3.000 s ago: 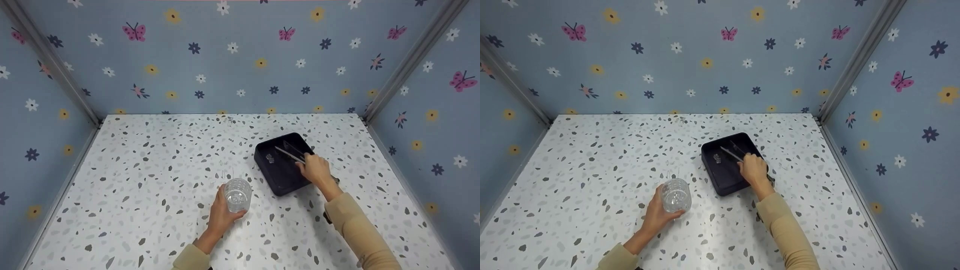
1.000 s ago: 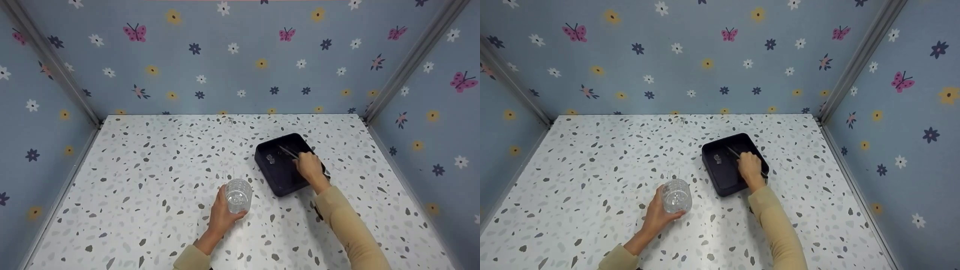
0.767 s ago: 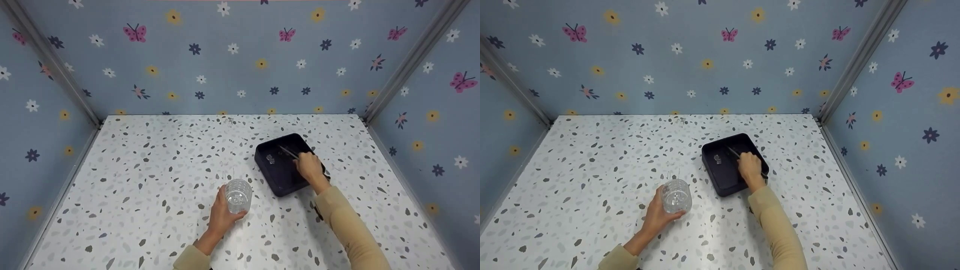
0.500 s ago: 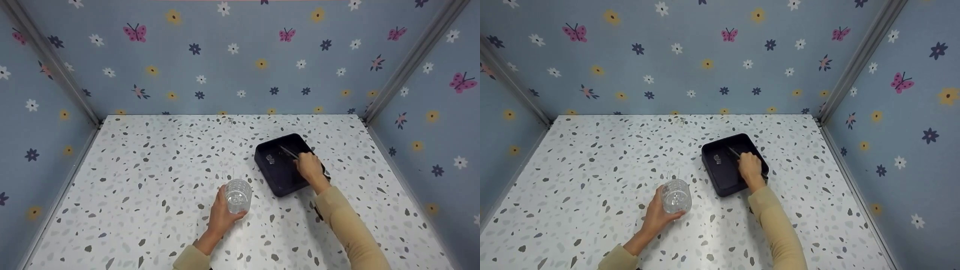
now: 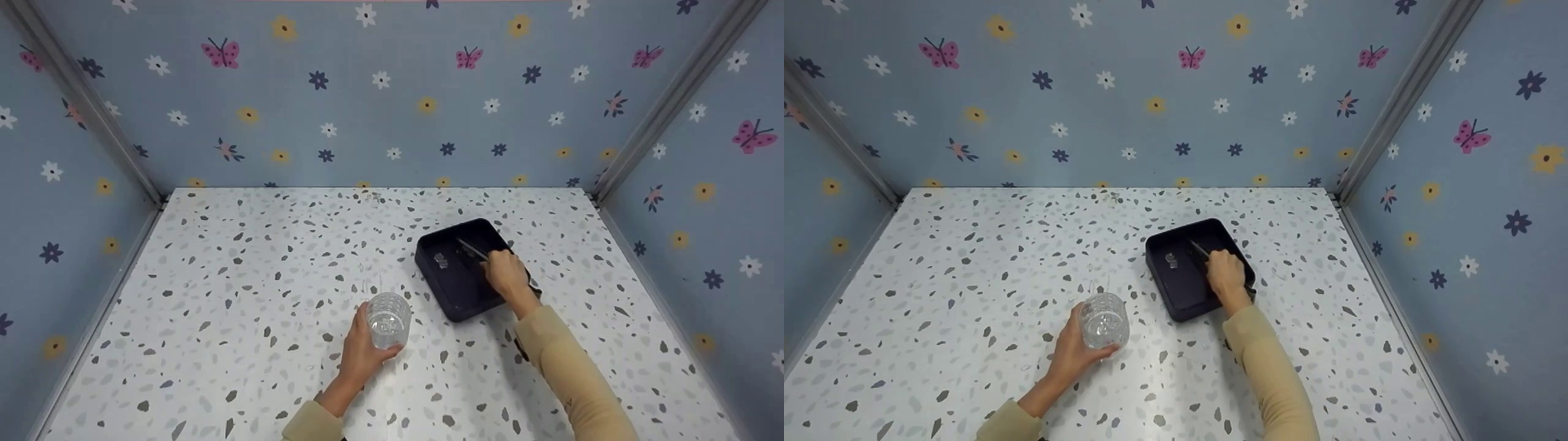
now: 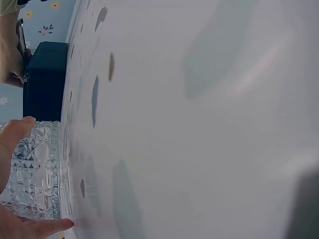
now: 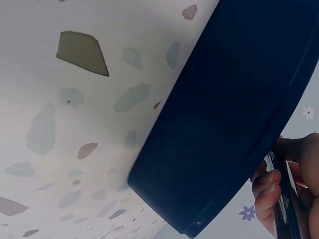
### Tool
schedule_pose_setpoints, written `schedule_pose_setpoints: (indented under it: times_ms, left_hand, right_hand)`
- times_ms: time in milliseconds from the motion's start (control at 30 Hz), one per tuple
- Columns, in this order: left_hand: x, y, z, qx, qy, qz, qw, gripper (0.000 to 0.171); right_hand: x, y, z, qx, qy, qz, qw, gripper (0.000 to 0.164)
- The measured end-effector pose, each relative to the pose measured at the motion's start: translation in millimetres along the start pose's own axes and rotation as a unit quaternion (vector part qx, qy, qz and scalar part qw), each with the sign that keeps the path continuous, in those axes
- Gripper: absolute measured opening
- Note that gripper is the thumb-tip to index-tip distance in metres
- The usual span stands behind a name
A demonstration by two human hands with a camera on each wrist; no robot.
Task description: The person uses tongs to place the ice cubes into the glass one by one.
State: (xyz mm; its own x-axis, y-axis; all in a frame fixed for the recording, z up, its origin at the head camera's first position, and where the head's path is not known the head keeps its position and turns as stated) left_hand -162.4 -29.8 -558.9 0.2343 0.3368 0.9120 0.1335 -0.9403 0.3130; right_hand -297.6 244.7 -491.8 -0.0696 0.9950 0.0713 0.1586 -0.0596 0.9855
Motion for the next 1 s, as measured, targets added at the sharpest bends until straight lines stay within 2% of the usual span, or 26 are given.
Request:
schedule_pose_setpoints:
  times_ms: [733, 1000]
  left_hand:
    - [1.0, -0.7, 1.0, 0.002, 0.013, -0.004, 0.9999, 0.1]
    - [1.3, 0.0, 0.3, 0.004, -0.007, -0.008, 0.9999, 0.101]
  right_hand:
    - [11, 8, 13, 0.009, -0.005, -0.024, 1.0, 0.021]
    - [13, 17, 21, 0.039, 0.006, -0.026, 0.999, 0.022]
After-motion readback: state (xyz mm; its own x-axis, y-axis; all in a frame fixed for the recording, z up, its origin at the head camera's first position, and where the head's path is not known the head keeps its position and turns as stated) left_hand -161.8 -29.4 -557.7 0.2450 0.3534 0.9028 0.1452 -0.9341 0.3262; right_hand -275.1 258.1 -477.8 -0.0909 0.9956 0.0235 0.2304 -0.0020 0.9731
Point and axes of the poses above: each hand's wrist, its own z-axis away from the middle knuckle, its own y-axis out of the back of the hand, x = y × z, the point moved 2 cm from there along -z, towards the middle knuckle, and after that the axes turned 14 degrees about z, right-handed, at the moved point
